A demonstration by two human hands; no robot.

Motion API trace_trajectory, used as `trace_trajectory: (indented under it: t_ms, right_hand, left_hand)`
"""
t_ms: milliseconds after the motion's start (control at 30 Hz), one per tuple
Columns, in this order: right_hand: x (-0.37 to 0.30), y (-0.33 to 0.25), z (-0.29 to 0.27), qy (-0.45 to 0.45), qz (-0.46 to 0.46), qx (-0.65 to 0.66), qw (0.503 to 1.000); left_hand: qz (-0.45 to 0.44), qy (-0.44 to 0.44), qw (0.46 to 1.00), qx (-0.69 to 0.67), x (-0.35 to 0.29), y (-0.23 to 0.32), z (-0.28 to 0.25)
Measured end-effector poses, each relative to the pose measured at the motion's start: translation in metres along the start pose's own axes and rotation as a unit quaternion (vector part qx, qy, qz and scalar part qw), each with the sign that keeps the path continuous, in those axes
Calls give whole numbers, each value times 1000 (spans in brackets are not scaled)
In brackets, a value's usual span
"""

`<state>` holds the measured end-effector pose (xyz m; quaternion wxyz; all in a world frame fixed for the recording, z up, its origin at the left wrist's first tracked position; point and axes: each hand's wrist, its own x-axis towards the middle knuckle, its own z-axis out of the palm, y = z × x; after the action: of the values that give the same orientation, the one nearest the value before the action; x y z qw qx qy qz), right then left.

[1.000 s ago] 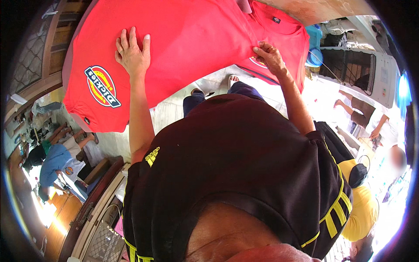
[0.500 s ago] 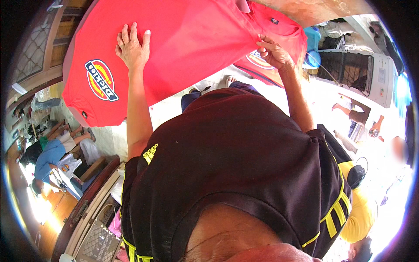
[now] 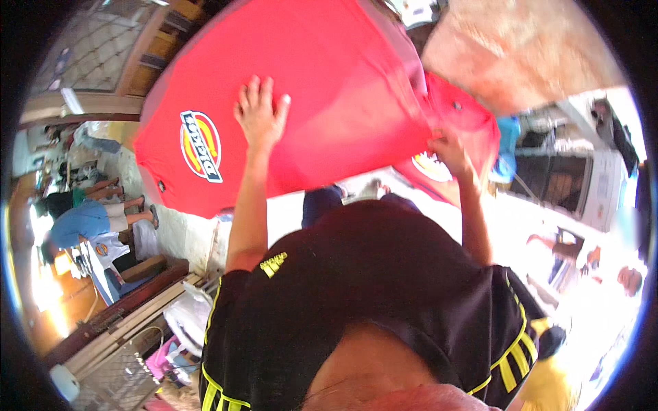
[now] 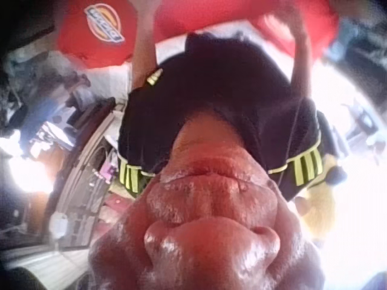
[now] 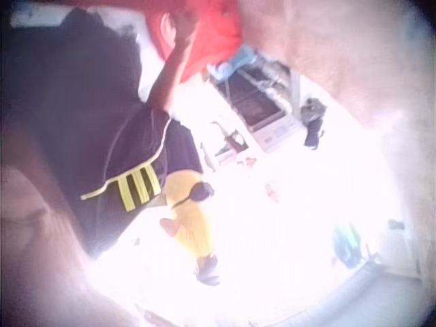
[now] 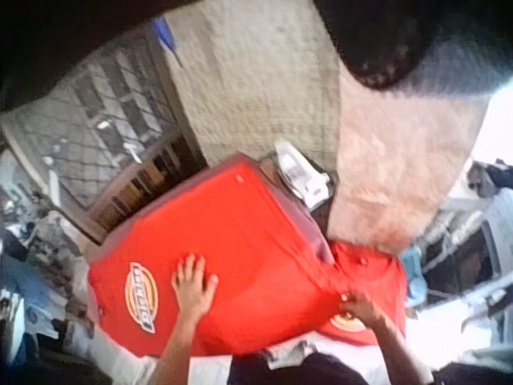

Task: The person irons a red t-shirt on a small ironing board using a white electric iron. They repeatedly smooth the fabric, reposition the shirt, and press different sections including the logo area and sleeves. The person adjusts the shirt multiple times to ensure even coverage and continues ironing until the end of the clip.

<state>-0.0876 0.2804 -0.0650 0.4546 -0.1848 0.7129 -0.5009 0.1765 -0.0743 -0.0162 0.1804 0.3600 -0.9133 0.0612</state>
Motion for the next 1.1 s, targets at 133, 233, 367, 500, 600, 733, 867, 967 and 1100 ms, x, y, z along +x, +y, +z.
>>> trace_trajectory:
  t_ms: [133,233,367,500,600,733,867,967,1100]
  right_hand:
    - [19,-23,7,75,-175,-212,959]
    - [46,-83,35,62,-246,-134,958]
    - [111,-160,79,117,-335,-155,922]
    - [203,-223,112,202,-407,-274,848]
    - [282,-251,123,263,-419,-324,806]
    - [361,-276,125,326,-389,-350,788]
    - [401,-298,122,301,-341,-347,820]
    - [416,-307,119,294,-296,-325,849]
    - [418,-319,116,280,-242,-345,863]
  left_hand:
    - [5,23,999,-37,8,11,-8]
    - [-2,22,997,-70,13,5,-15]
    - [19,26,985,-169,62,-27,-11]
    - [23,102,984,-147,135,-96,2]
    - [-5,93,995,-39,179,-162,9]
    - [-18,29,999,-23,205,-232,23]
    - [73,-35,975,-205,219,-283,19]
    - [55,-111,943,-308,221,-291,13]
    - [33,-116,944,-306,215,-292,4]
